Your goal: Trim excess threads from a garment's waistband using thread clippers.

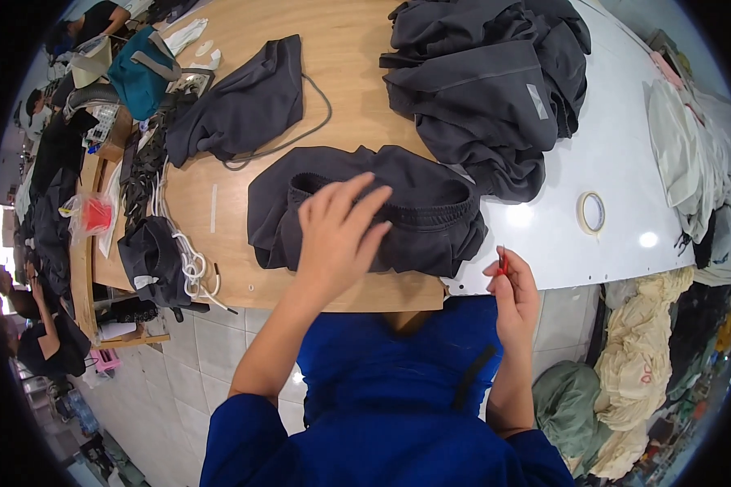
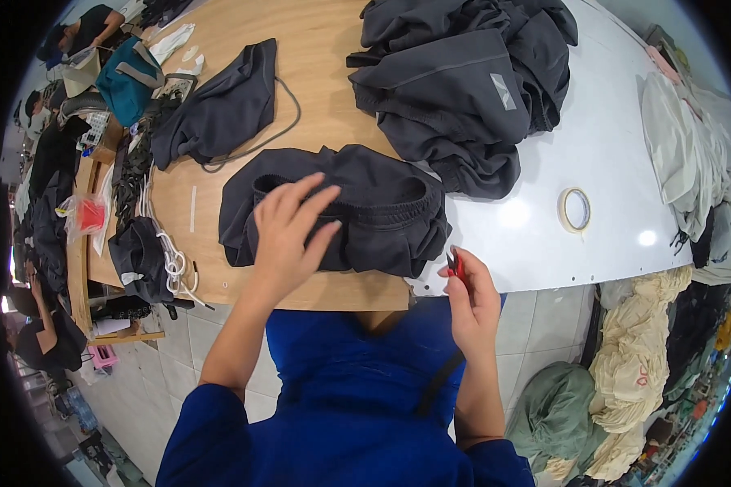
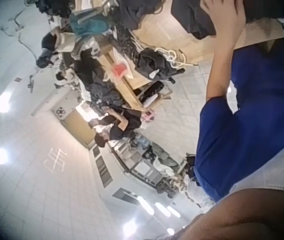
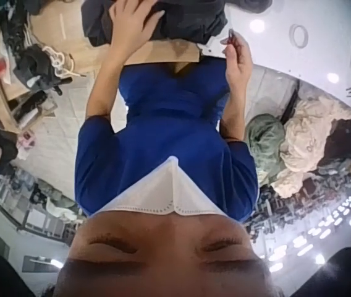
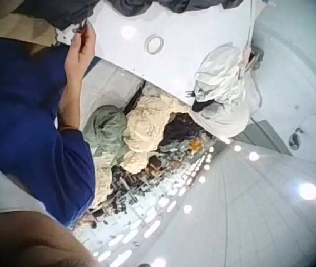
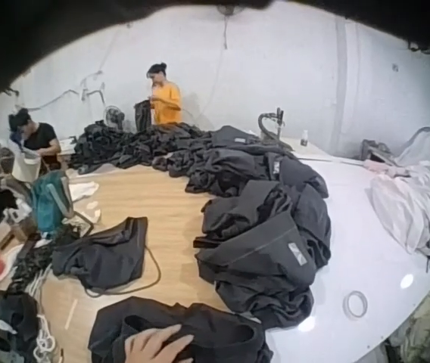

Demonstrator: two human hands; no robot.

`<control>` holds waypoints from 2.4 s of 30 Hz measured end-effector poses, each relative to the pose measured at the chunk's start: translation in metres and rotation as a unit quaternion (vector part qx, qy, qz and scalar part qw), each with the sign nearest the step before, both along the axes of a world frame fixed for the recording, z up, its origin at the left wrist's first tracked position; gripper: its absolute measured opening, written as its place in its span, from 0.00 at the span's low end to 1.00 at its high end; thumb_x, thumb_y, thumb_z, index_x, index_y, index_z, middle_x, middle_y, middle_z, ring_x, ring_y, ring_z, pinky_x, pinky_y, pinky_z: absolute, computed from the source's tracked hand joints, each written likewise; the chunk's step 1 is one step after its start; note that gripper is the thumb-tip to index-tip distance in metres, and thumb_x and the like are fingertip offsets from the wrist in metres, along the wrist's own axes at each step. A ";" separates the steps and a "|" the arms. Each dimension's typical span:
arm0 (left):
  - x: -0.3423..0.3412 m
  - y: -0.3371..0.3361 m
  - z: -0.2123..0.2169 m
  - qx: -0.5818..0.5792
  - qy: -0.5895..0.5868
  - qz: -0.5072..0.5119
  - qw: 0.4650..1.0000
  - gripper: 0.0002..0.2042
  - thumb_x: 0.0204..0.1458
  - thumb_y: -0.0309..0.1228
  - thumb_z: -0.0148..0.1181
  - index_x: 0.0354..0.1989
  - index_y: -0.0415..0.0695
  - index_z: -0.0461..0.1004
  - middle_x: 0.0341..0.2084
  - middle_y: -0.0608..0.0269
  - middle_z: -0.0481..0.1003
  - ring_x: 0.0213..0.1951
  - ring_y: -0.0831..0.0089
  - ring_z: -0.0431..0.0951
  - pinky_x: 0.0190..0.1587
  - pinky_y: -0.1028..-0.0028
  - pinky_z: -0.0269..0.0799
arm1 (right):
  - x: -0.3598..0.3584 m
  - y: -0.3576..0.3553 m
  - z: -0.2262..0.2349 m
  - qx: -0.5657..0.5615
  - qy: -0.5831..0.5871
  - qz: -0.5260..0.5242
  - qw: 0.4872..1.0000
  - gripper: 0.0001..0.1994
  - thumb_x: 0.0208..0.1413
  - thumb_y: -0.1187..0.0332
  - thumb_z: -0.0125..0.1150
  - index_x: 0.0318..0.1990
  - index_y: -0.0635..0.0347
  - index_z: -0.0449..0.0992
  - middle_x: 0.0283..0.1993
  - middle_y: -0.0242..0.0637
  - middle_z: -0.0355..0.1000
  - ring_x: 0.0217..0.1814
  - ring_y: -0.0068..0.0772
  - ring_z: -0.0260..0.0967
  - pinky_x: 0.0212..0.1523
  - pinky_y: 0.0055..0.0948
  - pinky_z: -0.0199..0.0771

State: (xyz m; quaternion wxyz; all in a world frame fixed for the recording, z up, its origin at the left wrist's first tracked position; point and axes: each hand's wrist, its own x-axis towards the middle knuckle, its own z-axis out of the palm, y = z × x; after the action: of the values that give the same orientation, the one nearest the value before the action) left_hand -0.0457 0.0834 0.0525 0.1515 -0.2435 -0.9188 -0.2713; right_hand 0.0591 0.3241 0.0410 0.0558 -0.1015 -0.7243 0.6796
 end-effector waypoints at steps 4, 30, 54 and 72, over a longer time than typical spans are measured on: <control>0.000 0.031 -0.016 0.031 -0.062 -0.049 0.996 0.20 0.48 0.29 0.58 0.52 0.46 0.70 0.52 0.61 0.67 0.52 0.62 0.64 0.55 0.64 0.51 | -0.014 -0.017 -0.013 -0.032 0.008 -0.038 0.999 0.13 0.59 0.75 0.49 0.51 0.65 0.67 0.40 0.34 0.71 0.35 0.16 0.63 0.38 0.17 0.64; 0.038 0.044 0.002 0.528 -0.418 -0.035 0.738 0.08 0.53 0.21 0.57 0.30 0.42 0.61 0.27 0.71 0.68 0.33 0.88 0.65 0.36 0.86 0.62 | -0.015 -0.040 0.013 0.193 0.157 -0.031 0.968 0.17 0.38 0.78 0.69 0.40 0.64 0.77 0.31 0.40 0.74 0.30 0.30 0.72 0.30 0.22 0.70; -0.008 -0.022 -0.020 0.127 -0.010 0.182 0.975 0.10 0.47 0.27 0.59 0.40 0.45 0.73 0.43 0.58 0.70 0.45 0.57 0.67 0.48 0.66 0.60 | -0.006 -0.015 -0.017 -0.077 0.011 -0.112 0.991 0.13 0.58 0.72 0.53 0.49 0.66 0.69 0.34 0.31 0.70 0.36 0.16 0.63 0.40 0.15 0.62; 0.035 0.057 -0.042 0.099 -0.164 -0.054 0.980 0.08 0.43 0.35 0.63 0.25 0.48 0.72 0.29 0.65 0.72 0.38 0.68 0.71 0.57 0.59 0.47 | -0.008 -0.021 -0.016 -0.085 0.042 -0.113 0.989 0.13 0.63 0.70 0.43 0.52 0.64 0.66 0.35 0.32 0.69 0.28 0.12 0.54 0.31 0.13 0.55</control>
State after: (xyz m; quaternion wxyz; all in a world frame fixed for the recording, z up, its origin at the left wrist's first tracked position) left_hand -0.0102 0.1403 0.0107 0.0075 -0.2292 -0.8852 -0.4047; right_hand 0.0511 0.3031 0.0246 0.1540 -0.1585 -0.6447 0.7318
